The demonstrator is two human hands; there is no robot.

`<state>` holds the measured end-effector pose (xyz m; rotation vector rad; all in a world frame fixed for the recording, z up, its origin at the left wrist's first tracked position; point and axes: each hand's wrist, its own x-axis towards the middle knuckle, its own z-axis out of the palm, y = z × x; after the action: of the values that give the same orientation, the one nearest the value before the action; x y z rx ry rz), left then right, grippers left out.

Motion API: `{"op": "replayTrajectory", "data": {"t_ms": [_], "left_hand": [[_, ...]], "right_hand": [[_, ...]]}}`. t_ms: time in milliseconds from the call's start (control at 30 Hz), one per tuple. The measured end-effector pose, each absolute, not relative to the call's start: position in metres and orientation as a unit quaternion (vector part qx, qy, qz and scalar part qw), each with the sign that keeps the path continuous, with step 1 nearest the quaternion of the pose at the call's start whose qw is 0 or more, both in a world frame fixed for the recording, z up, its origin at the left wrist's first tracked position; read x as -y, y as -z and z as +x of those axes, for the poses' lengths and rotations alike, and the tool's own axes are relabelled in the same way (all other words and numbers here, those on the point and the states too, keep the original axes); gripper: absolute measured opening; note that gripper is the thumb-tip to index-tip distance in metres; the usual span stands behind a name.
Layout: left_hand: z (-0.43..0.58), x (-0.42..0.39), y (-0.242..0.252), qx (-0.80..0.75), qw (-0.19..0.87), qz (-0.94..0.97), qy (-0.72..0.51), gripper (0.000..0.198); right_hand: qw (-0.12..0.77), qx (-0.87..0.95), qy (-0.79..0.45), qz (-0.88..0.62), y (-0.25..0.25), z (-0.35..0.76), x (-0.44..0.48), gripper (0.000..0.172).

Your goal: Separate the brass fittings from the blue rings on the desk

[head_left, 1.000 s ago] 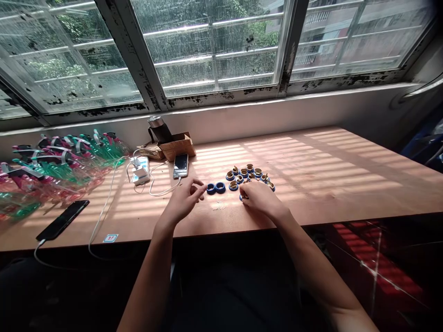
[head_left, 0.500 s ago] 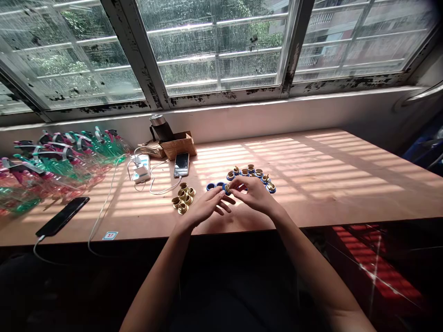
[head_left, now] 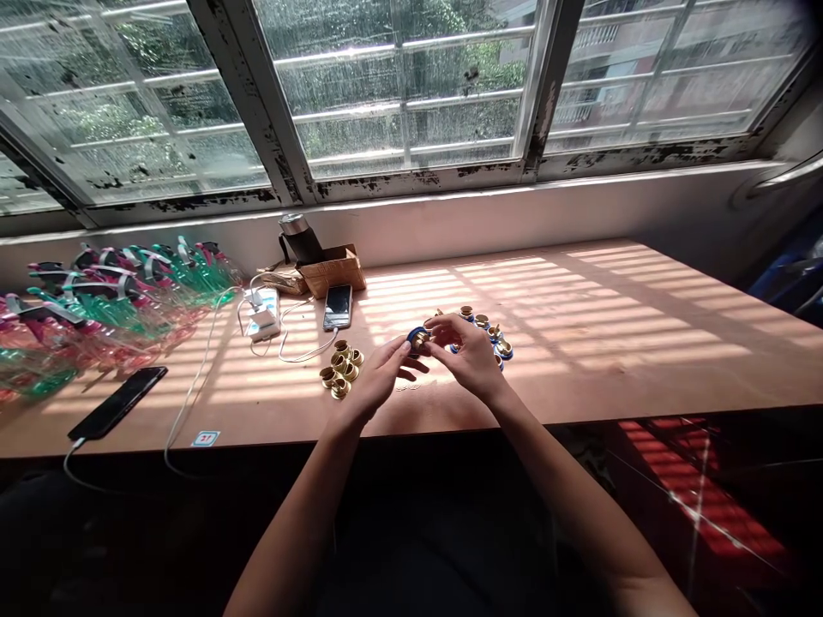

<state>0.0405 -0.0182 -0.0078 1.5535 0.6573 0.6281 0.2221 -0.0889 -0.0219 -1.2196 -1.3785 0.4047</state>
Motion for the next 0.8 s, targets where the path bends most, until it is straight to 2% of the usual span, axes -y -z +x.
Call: {"op": "replayTrajectory", "data": {"t_ms": [167, 333, 500, 633, 800], "left_hand": [[0.040, 0.020, 0.004, -0.272, 0.650, 0.655, -0.273, 0.050], [0.043, 0.018, 0.007, -0.249, 0.693, 0.610, -0.291, 0.052], [0.051, 0.022, 0.014, -0.216, 0.724, 0.595, -0.273, 0.049], [0.057, 0.023, 0.021, -0.212, 0.666, 0.649, -0.301, 0.043], [0.057, 0.010, 0.042, -0.214, 0.511, 0.751, -0.359, 0.043]], "right_hand": [[0.571, 0.601, -0.174, -0.532, 0.022, 0.228, 0.089, 0.038], [0.580, 0.640, -0.144, -0.483, 0.025, 0.225, 0.088, 0.019], [0.566, 0.651, -0.090, -0.498, 0.035, 0.218, 0.083, 0.013], [0.528, 0.679, -0.067, -0.506, 0.044, 0.218, 0.077, 0.015], [0.485, 0.703, -0.087, -0.512, 0.052, 0.219, 0.073, 0.013]]}}
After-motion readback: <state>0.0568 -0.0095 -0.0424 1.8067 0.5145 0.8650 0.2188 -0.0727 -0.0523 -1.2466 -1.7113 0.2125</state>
